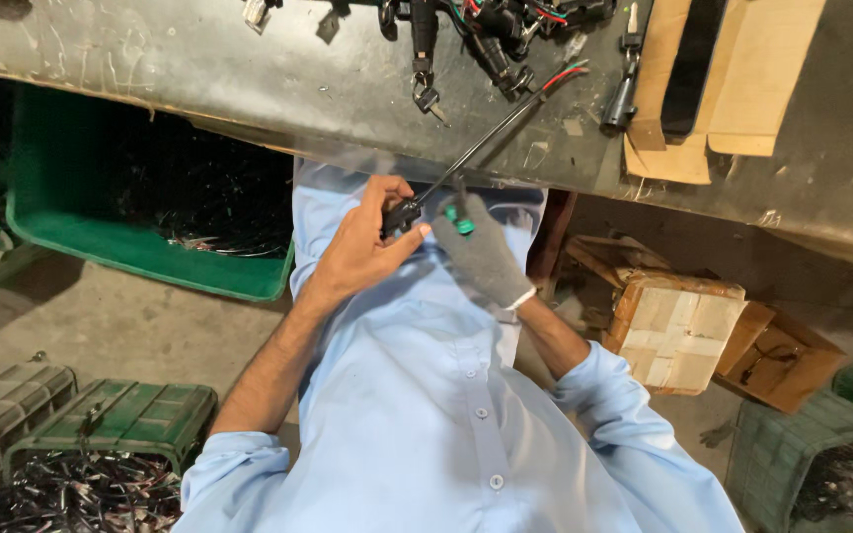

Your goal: The person sits at a workbench assembling wire harnesses. They pick up a cable with connectors, strip and arrange the colored wires, crimp or seat the wires into a connector using pliers, and place the finished harness onto a growing pile on the bench, repeating the process.

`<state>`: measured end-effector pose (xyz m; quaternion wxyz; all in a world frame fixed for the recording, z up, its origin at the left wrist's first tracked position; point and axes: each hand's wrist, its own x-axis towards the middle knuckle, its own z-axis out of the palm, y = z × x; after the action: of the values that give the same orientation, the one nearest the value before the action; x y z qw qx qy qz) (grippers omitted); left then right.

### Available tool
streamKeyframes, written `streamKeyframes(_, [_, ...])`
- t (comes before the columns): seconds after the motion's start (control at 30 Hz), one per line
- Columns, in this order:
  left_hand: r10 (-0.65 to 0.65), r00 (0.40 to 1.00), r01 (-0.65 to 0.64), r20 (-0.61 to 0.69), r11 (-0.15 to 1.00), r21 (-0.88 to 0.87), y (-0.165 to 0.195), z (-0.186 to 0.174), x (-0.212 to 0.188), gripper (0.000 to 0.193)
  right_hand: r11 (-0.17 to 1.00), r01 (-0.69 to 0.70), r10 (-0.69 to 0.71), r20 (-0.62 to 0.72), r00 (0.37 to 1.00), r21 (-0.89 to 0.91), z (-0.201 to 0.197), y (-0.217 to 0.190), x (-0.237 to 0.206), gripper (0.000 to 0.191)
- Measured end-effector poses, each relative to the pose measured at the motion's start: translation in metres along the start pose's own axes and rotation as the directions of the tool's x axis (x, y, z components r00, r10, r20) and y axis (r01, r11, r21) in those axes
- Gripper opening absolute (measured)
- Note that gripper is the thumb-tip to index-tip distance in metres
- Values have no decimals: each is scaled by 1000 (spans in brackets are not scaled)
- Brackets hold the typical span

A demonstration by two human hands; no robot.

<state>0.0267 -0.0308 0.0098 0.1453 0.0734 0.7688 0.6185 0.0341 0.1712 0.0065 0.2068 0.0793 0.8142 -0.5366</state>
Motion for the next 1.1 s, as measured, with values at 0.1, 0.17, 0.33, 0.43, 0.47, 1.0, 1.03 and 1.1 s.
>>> streamKeyframes(0.1, [4, 1000, -4, 0, 995, 103, -1, -1, -5, 38, 996, 82, -82, -1, 997, -30, 19, 1, 1, 34])
streamKeyframes(0.17, [59, 998, -59, -2, 992, 112, -3, -1, -5, 37, 945, 261, -272, -32, 962, -195, 20, 1, 10, 38])
streamKeyframes(0.33, [-45, 999, 45, 27, 999, 16, -11, -1, -7, 36, 881, 436, -415, 146, 898, -184, 2, 10, 29, 30])
streamKeyframes(0.43, [-99, 994, 102, 47, 991, -83, -15, 3, -8, 34, 885, 421, -379, 217, 900, -199, -2, 18, 40, 30])
streamKeyframes(0.47, [-105, 993, 110, 48, 987, -120, -16, 5, -9, 33, 878, 428, -379, 234, 895, -213, -3, 21, 42, 30])
streamKeyframes(1.0, [204, 954, -139, -219, 950, 281, -35, 25, -9, 44, 940, 25, 81, 294, 952, -341, -8, 1, 11, 38])
streamKeyframes(1.03, [213, 952, -134, -219, 936, 326, -37, 26, -8, 45, 942, 64, 42, 305, 951, -330, -8, 3, 9, 39])
streamKeyframes(1.1, [252, 949, -129, -191, 860, 493, -41, 27, -7, 45, 921, 181, -57, 339, 939, -346, -6, 8, 8, 35])
